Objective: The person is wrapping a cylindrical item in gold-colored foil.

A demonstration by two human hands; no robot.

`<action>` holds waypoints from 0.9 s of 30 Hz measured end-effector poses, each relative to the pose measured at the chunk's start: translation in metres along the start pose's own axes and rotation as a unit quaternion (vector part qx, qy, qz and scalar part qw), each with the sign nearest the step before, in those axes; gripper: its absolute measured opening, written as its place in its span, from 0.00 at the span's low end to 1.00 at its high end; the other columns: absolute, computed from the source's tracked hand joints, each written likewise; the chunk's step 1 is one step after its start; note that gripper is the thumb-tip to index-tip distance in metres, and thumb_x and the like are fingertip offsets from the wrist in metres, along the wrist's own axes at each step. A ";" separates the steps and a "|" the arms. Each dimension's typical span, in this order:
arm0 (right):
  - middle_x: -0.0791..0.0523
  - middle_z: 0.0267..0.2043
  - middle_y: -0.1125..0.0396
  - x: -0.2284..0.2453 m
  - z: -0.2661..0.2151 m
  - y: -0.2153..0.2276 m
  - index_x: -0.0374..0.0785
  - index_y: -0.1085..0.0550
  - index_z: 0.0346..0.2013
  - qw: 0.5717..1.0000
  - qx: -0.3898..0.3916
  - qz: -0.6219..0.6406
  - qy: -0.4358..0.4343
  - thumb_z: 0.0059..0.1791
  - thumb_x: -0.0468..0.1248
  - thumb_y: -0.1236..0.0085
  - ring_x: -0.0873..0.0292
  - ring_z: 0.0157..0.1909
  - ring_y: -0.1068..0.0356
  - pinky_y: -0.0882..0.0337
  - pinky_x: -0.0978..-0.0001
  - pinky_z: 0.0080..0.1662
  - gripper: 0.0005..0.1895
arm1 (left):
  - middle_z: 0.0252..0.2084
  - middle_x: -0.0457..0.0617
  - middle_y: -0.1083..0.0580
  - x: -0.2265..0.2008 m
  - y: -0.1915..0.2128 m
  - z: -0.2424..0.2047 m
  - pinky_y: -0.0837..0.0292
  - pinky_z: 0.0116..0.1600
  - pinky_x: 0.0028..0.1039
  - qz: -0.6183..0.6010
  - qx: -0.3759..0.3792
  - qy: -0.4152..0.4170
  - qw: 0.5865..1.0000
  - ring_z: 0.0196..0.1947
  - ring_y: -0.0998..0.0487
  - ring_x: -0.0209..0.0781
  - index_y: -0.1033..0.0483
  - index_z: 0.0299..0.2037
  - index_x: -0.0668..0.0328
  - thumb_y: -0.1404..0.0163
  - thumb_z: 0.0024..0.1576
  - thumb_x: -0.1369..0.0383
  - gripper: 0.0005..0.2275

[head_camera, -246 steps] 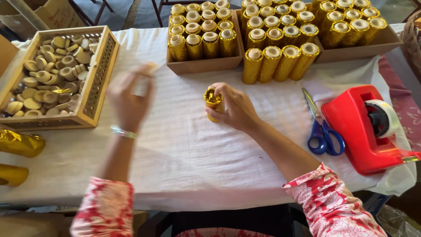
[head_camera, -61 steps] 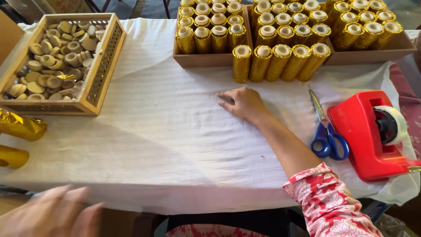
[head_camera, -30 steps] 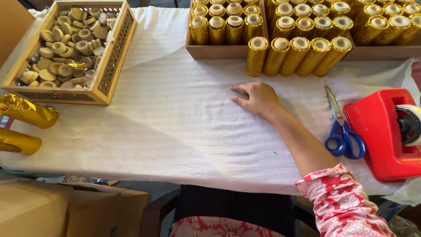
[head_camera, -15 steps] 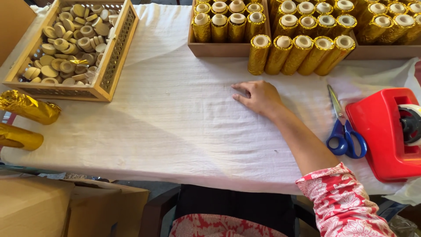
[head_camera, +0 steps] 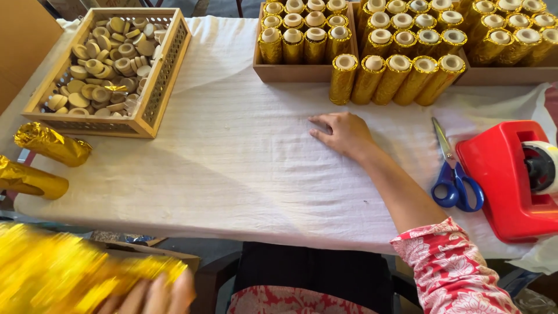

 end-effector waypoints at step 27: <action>0.50 0.58 0.28 0.072 -0.037 -0.053 0.36 0.23 0.46 0.867 0.101 0.419 0.250 0.50 0.26 0.41 0.55 0.57 0.26 0.25 0.65 0.56 0.10 | 0.71 0.51 0.36 0.076 -0.167 0.148 0.52 0.71 0.57 -0.152 0.016 0.194 0.969 0.73 0.43 0.56 0.27 0.65 0.45 0.58 0.62 0.41 0.27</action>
Point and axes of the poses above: each hand's wrist, its own z-axis towards the middle knuckle, its own y-axis out of the back of the hand, x = y × z, the point moved 1 cm from there along z, towards the middle knuckle
